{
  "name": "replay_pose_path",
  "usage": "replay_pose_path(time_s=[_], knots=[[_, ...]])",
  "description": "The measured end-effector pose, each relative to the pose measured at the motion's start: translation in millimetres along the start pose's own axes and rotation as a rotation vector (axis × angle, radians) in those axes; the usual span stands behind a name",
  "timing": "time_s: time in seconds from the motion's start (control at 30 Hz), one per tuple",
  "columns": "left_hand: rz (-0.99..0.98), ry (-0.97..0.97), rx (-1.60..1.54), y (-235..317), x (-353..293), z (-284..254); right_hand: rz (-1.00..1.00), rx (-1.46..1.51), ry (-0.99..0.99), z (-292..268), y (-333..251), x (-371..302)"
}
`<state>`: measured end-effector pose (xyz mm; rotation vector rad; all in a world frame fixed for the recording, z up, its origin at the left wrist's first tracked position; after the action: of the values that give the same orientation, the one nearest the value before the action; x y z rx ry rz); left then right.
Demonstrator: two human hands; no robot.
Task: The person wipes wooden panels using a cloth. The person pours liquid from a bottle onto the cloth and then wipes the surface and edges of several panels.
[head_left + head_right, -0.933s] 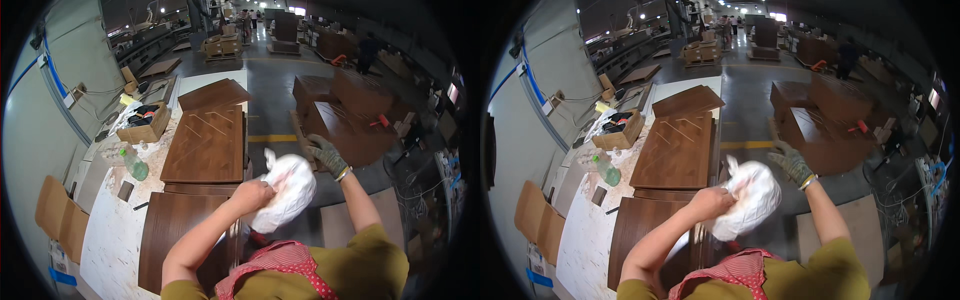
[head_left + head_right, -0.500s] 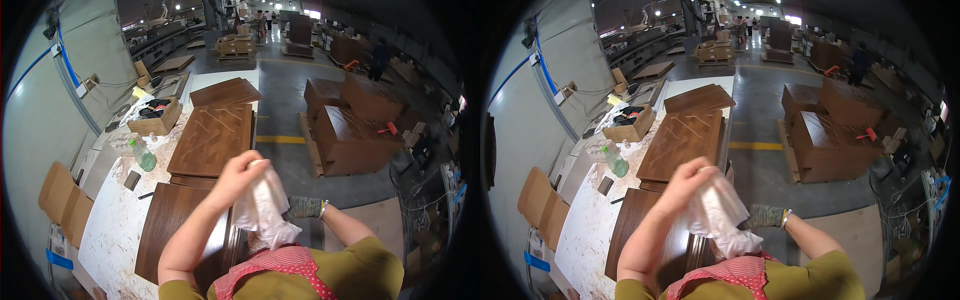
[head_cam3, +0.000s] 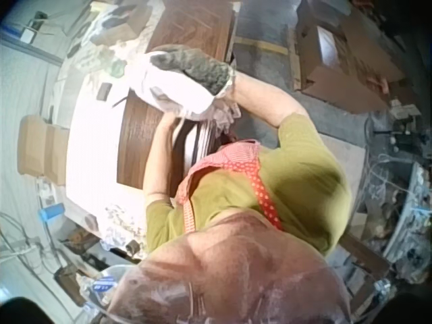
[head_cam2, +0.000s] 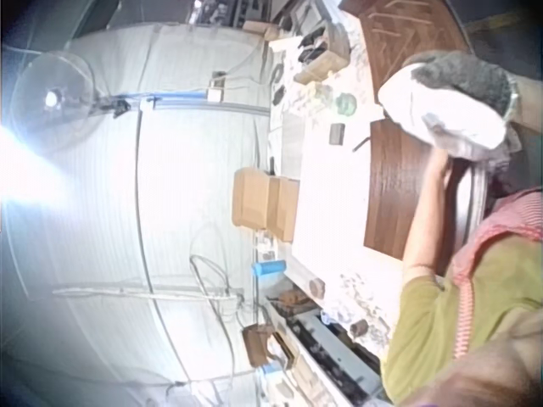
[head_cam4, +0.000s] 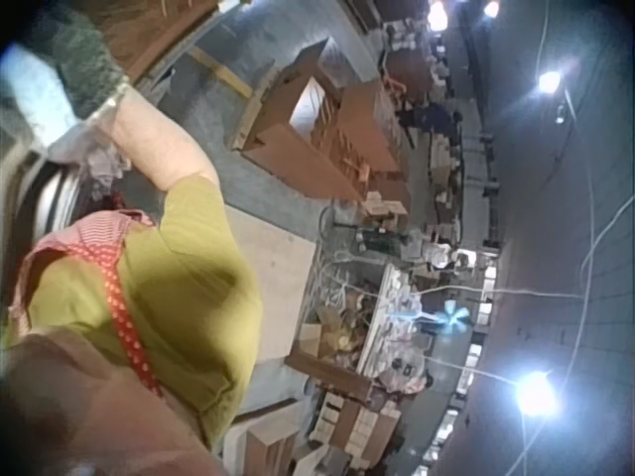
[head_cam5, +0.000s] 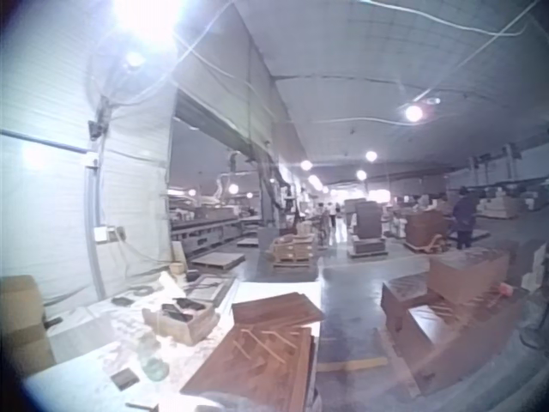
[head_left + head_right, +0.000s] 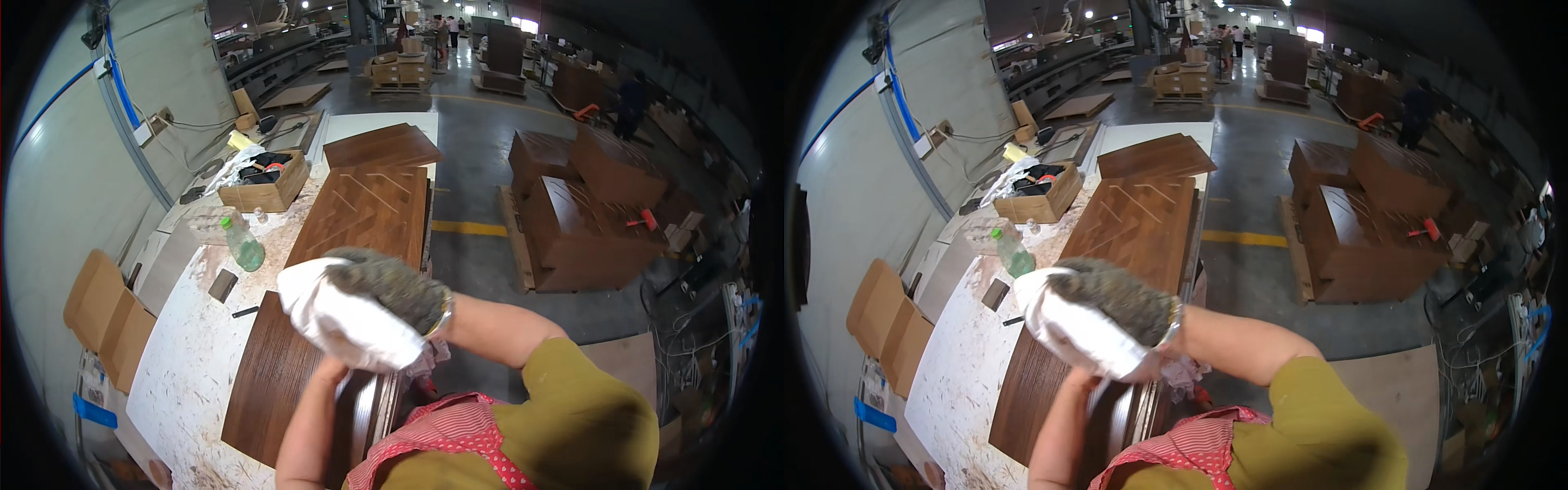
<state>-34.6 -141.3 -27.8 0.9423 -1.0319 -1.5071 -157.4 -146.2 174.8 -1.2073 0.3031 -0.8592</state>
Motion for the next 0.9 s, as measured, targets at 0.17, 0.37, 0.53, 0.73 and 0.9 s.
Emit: replay_pose_path(time_s=[0.17,0.37,0.53,0.73,0.9], knots=[[0.268,0.248,-0.157,47.7,1.2,26.8,-0.136,-0.163,0.179,-56.7,27.8,-27.8],[-0.053,0.127,-0.722,113.8,-3.1,-1.1,0.440,-0.495,0.163,-152.5,116.8,-65.6],[0.059,-0.231,-0.768,118.8,-11.3,81.2,0.387,0.510,0.029,-63.3,178.3,-53.8],[0.010,-0.084,-0.742,103.3,-25.9,-6.9,0.216,0.400,0.038,-47.0,138.6,-36.2],[-0.185,0.249,-0.443,19.9,-65.9,-66.1,0.314,0.622,0.193,-37.7,102.7,-3.8]])
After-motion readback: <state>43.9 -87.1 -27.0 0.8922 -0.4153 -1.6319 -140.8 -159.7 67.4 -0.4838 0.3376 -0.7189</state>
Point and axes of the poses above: each hand's wrist, its own x-axis towards the middle knuckle, its own z-axis out of the palm, y = z × x, the point moved 6 cm from there along x, towards the middle knuckle, and after that the axes turned 1 degree about x, right-handed, at the moved point
